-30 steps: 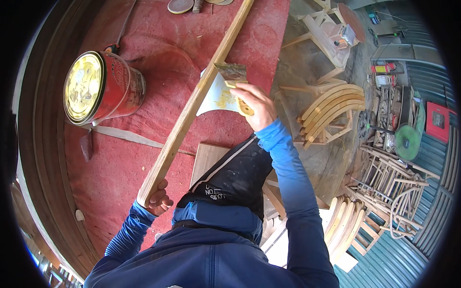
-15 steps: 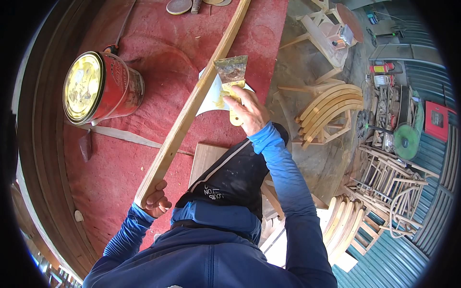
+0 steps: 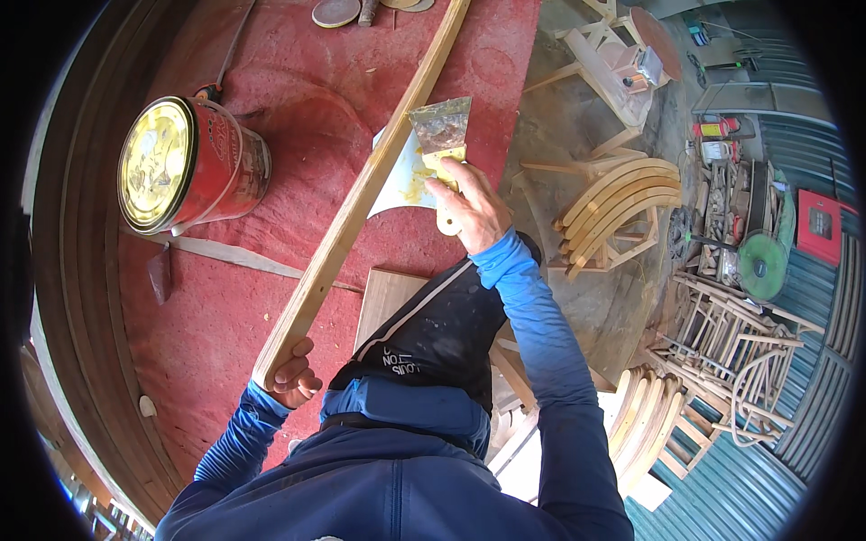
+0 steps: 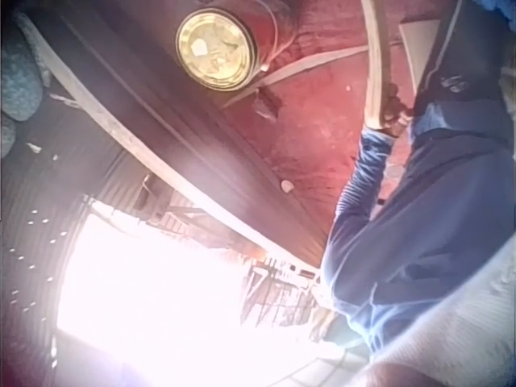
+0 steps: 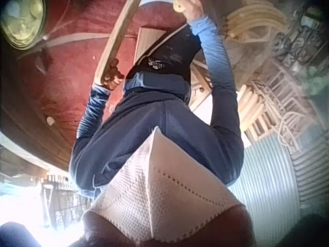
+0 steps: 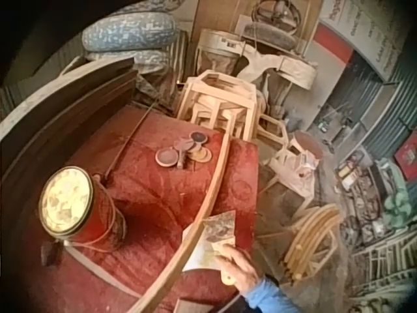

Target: Apply glue to the edges of curved wooden components using a metal scraper and stacking them.

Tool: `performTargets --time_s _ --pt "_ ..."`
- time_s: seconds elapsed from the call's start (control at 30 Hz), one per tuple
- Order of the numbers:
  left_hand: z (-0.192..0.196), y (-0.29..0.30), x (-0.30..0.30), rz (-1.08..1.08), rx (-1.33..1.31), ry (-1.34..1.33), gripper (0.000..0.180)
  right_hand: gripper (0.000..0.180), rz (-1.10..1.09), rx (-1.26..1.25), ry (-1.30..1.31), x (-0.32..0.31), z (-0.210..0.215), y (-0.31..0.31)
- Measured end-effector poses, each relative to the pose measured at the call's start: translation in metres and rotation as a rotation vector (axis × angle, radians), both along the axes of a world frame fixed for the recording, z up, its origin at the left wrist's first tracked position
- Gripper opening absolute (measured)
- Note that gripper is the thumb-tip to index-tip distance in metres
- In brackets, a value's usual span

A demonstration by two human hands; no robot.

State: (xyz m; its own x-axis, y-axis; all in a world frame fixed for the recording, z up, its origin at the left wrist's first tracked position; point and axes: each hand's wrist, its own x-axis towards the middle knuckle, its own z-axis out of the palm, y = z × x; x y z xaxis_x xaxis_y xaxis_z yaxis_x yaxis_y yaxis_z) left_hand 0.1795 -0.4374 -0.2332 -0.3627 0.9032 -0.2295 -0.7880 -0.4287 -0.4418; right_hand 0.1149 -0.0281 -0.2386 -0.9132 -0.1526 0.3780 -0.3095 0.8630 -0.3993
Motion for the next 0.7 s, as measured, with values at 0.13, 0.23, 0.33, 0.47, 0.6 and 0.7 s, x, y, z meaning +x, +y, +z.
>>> performTargets --time_s 0.13,0.23,0.33,0.47,0.6,0.7 --pt "0.0 0.0 -0.001 -0.002 -0.006 0.01 0.026 0.043 0.016 0.065 -0.007 -0.001 0.002 -0.001" --pt "0.0 -0.001 0.0 -0.002 -0.008 0.006 0.027 0.041 0.029 0.086 -0.024 0.0 0.002 -0.001" --pt "-0.001 0.0 0.001 0.004 -0.012 -0.042 0.035 0.039 0.046 0.121 -0.034 0.001 0.002 -0.001" --pt "0.0 0.0 0.0 -0.002 -0.006 -0.047 0.034 0.037 0.103 0.171 -0.058 0.001 0.004 0.002" --pt "-0.003 0.0 0.002 0.012 0.006 -0.052 0.036 0.031 0.156 0.195 -0.088 -0.004 0.013 0.002" --pt "-0.004 0.0 0.002 0.018 -0.003 -0.036 0.038 0.025 0.223 0.244 -0.097 -0.009 0.018 0.007"
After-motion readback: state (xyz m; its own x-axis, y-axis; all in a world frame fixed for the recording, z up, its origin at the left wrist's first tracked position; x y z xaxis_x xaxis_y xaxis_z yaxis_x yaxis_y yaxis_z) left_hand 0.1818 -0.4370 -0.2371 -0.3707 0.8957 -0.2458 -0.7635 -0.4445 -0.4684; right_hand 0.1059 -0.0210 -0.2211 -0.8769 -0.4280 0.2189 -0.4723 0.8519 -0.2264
